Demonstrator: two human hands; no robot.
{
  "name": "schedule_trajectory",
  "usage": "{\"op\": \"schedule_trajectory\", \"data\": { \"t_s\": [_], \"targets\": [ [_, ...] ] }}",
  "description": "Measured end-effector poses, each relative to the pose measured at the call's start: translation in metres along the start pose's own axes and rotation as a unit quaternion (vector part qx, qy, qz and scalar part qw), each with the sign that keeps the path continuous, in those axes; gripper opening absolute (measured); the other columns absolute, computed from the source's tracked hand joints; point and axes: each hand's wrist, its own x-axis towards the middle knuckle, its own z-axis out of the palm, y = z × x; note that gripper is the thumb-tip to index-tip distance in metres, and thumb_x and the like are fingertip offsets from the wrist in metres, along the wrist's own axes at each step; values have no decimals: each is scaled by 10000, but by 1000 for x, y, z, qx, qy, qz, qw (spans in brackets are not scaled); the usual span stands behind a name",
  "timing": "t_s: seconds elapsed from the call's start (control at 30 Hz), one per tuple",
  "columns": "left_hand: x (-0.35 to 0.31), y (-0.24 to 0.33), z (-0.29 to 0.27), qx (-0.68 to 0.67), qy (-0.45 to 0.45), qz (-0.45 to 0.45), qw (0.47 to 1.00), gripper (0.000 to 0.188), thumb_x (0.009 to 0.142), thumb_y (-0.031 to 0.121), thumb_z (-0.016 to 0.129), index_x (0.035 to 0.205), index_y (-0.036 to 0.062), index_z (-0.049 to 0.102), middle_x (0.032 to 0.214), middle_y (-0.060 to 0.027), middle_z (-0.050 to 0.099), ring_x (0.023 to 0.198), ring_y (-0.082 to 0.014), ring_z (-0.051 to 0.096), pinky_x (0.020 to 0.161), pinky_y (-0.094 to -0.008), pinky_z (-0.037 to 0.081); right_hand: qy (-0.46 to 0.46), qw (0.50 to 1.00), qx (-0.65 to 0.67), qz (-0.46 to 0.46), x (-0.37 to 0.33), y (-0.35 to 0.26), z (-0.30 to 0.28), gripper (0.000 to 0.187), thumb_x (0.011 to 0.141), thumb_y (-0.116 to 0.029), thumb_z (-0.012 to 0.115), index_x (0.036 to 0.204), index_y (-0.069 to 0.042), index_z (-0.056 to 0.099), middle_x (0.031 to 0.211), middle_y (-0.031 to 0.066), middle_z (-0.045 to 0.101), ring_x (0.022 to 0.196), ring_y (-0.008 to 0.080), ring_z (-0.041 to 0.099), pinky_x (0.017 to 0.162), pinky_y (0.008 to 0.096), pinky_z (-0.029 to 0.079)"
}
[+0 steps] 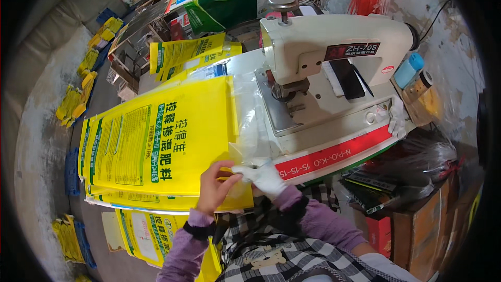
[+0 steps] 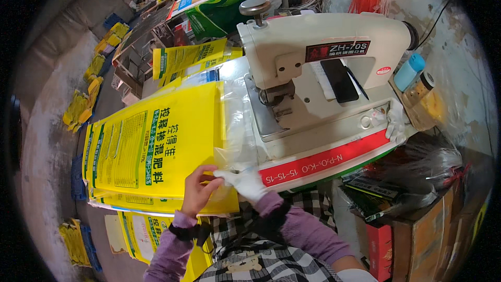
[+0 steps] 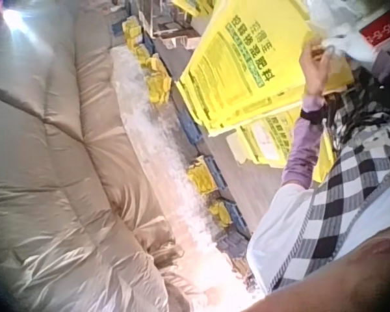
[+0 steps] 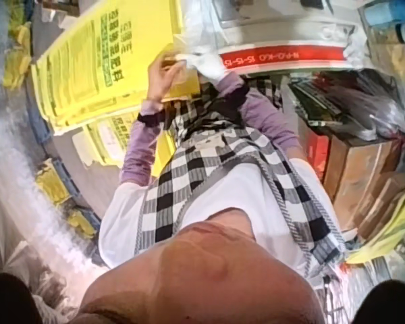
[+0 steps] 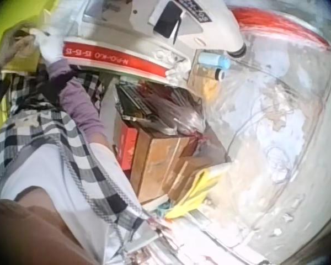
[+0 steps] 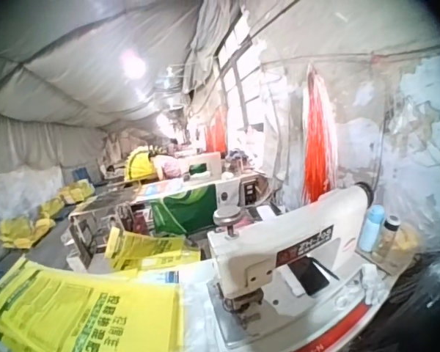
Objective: The recorder is using an industrial sewing machine to seal or finish yellow plastic bags in a factory setting.
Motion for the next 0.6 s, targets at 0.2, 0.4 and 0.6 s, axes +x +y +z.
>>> {"op": "schedule_trajectory", "data": {
  "t_s": [0.2,0.4,0.6],
  "targets": [
    [27,-9,-34,-152,68,-58,984,85,854,40,653,924,-8,662,776,-40,653,656,-97,597,619,-228,487,50,995,-88,-16,10,14,-14,257,870,-296,647,956,-57,683,805,35,675,696,194,608,645,327,469],
    [7,7,-36,-155,93,-28,983,138,916,84,593,997,-9,655,908,-44,672,815,-95,613,756,-244,492,229,813,-373,-383,-5,-27,-20,213,779,-221,726,871,-54,631,804,98,625,719,249,606,671,366,473],
    [18,-25,-12,-137,164,-26,977,281,887,80,603,1148,-25,591,1026,-114,674,1002,-210,615,900,-318,467,74,969,-147,-186,8,-26,41,158,768,-109,734,843,-44,611,799,80,613,749,191,607,695,296,477]
  ]
}}
